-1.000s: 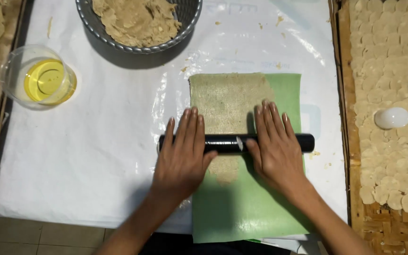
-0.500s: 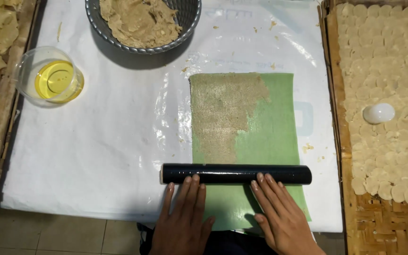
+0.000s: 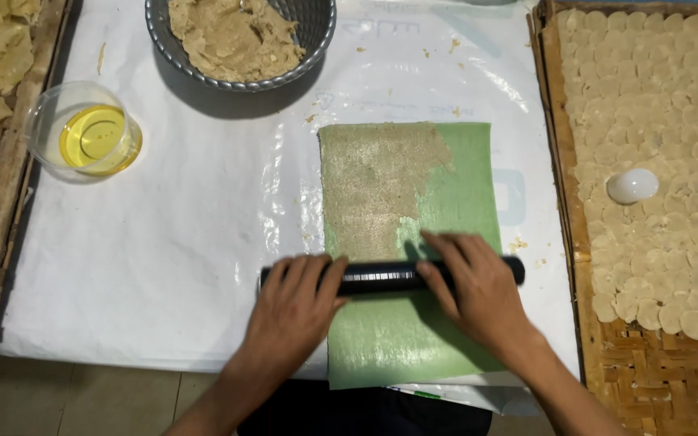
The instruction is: Flattening small pieces of dough into thin sheets using a rolling pin on a mat.
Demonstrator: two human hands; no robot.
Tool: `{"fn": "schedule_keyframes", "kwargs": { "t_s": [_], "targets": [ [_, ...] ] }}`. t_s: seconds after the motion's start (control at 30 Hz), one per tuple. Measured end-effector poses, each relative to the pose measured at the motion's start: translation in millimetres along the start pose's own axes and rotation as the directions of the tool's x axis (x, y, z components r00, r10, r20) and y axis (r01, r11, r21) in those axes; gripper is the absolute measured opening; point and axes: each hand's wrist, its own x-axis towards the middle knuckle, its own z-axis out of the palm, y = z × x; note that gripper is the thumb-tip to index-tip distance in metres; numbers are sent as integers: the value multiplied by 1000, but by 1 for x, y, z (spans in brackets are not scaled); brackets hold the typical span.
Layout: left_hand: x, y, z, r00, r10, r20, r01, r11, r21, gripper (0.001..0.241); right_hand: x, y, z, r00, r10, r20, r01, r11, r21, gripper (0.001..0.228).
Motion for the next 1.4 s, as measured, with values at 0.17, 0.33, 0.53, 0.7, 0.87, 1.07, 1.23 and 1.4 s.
{"fn": "schedule_keyframes", "kwargs": {
  "t_s": [0.17, 0.33, 0.53, 0.7, 0.87, 1.07, 1.23, 1.4],
  "targets": [
    [31, -22, -1, 1000, -18, 18, 19, 998, -62, 54, 45, 22, 23, 995, 14, -102, -26, 992, -122, 35],
    [60, -12, -20, 982, -179, 68, 186, 975, -121, 71, 47, 4, 21, 990, -67, -127, 34, 970, -241, 54],
    [1, 27, 3, 992, -122, -9, 122, 992, 26, 81, -14, -20, 16, 999, -40, 14, 41, 990, -133, 64],
    [-52, 60, 13, 996, -91, -16, 92, 993, 80, 79, -85, -32, 11, 991, -2, 134, 17, 993, -116, 70],
    [-55, 53, 6, 984, -121, -130, 95, 978, -186, 50, -142, -19, 18, 984, -62, 165, 55, 997, 47, 101],
    [-23, 29, -8, 998, 59, 13, -56, 987, -151, 44, -135, -11, 6, 972, -233, 27, 234, 971, -40, 40],
    [26, -3, -32, 987, -7, -159, 2, 999, -37, 46, -140, -38, 37, 932, 209, -298, -207, 978, 38, 13],
    [82, -56, -13, 956, -91, -278, 84, 996, -36, 44, -149, 6, 57, 999, 15, 44, -21, 988, 155, 16]
  ]
}}
